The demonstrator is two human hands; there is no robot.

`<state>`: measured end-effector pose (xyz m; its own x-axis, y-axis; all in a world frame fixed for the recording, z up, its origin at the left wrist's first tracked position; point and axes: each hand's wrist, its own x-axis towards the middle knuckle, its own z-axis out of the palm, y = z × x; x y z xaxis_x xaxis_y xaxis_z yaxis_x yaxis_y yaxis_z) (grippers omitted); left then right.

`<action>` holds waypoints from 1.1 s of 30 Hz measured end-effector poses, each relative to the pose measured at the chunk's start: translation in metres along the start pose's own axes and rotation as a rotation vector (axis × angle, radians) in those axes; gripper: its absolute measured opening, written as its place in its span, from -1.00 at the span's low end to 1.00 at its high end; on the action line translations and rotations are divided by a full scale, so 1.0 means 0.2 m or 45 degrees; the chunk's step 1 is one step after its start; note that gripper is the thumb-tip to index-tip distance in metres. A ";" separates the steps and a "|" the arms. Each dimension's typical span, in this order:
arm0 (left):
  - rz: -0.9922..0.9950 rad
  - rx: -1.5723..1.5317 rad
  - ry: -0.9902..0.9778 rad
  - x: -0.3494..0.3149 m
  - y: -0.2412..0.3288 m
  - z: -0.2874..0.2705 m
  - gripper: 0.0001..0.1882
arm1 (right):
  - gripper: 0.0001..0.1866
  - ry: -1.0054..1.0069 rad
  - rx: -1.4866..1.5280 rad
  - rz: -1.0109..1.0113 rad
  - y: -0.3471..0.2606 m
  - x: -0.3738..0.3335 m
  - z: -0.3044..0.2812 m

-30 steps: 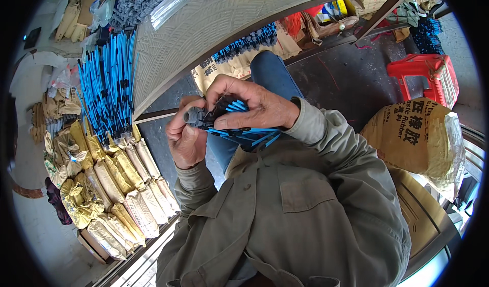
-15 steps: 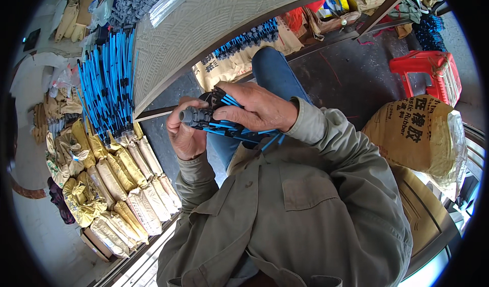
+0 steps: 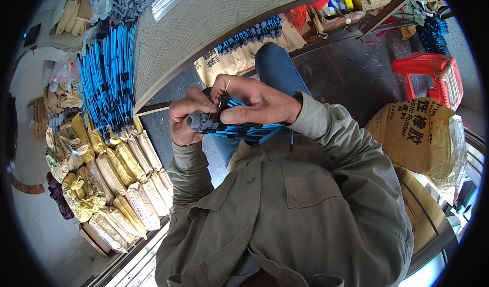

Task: Assemble the ribs of an umbrella into the central hub and secure them using wire and pliers.

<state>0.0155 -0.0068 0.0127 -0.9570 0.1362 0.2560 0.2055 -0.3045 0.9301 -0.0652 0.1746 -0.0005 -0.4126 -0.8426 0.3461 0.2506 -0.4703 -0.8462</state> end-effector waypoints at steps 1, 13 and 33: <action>0.002 -0.001 0.003 0.00 0.00 0.00 -0.57 | -0.60 0.004 0.016 0.055 0.00 0.00 0.01; -0.054 -0.100 -0.099 0.07 0.04 -0.02 -0.60 | -0.70 0.018 0.129 0.203 -0.04 -0.01 0.01; 0.008 0.557 0.474 0.14 0.10 0.35 -0.59 | -0.76 0.479 -0.778 -0.410 -0.13 -0.01 0.00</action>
<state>0.0064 0.0560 0.0575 -0.9467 -0.2297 0.2256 0.2012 0.1251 0.9715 -0.0708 0.1873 0.0203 -0.6793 -0.4923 0.5443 -0.4130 -0.3566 -0.8380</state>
